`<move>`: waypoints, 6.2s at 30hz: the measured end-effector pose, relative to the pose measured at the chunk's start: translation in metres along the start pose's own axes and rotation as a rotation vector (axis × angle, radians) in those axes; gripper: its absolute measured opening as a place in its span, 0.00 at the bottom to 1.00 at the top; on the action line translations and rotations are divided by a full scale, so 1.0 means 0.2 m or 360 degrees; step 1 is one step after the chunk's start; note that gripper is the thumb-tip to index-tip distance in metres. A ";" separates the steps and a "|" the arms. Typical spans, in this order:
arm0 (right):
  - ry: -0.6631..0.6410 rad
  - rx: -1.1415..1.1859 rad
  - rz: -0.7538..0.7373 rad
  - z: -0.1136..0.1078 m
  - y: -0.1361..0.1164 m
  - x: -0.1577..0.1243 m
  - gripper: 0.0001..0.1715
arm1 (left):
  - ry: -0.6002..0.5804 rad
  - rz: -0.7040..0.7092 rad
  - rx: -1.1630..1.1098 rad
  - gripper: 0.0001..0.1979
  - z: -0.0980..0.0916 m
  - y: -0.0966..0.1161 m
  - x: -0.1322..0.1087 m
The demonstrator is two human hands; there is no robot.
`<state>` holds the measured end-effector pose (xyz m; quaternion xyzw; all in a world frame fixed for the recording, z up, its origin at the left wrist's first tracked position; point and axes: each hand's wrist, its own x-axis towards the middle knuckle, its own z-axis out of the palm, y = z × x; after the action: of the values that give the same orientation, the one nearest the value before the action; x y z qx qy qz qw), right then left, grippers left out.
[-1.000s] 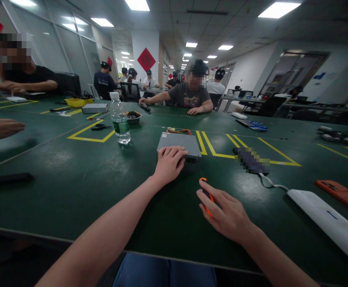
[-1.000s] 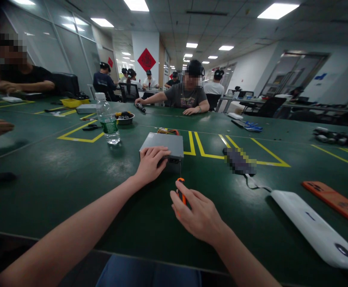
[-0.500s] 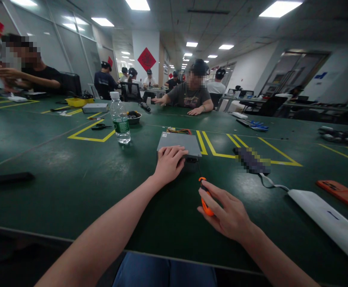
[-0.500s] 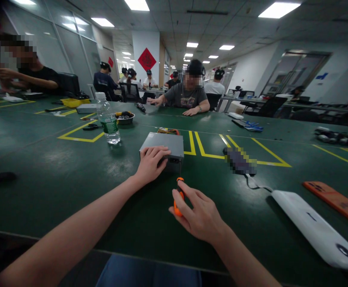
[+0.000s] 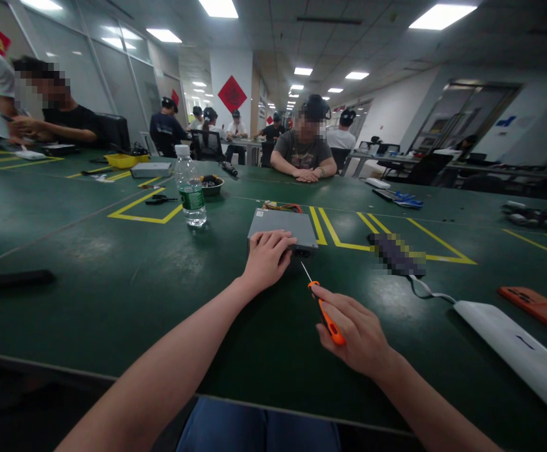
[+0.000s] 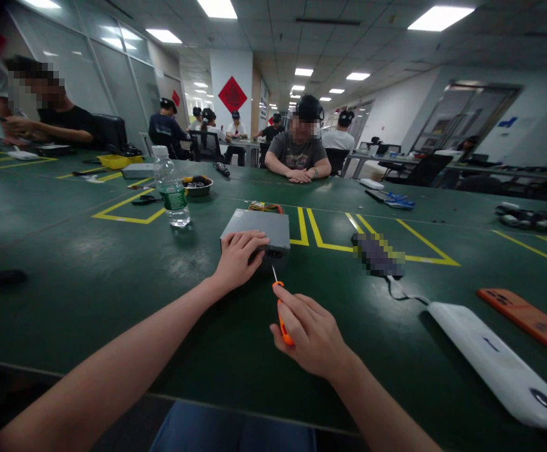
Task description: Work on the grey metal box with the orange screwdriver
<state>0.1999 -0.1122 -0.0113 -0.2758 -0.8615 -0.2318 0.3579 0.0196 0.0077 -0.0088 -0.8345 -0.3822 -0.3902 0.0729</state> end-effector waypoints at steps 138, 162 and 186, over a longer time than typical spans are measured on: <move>-0.0313 0.0253 0.0055 0.03 -0.07 0.05 0.19 | 0.0004 0.0016 0.0002 0.13 0.00 0.00 0.00; -0.0084 0.0262 0.0180 0.08 -0.03 0.03 0.18 | -0.0011 -0.0025 -0.0003 0.13 0.00 0.01 0.00; 0.0029 -0.0474 0.0158 0.04 0.00 0.07 0.05 | -0.0011 -0.0007 -0.0015 0.13 -0.01 0.01 0.00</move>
<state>0.1872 -0.1033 -0.0070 -0.3660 -0.7995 -0.3415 0.3319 0.0198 0.0056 -0.0071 -0.8353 -0.3825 -0.3892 0.0668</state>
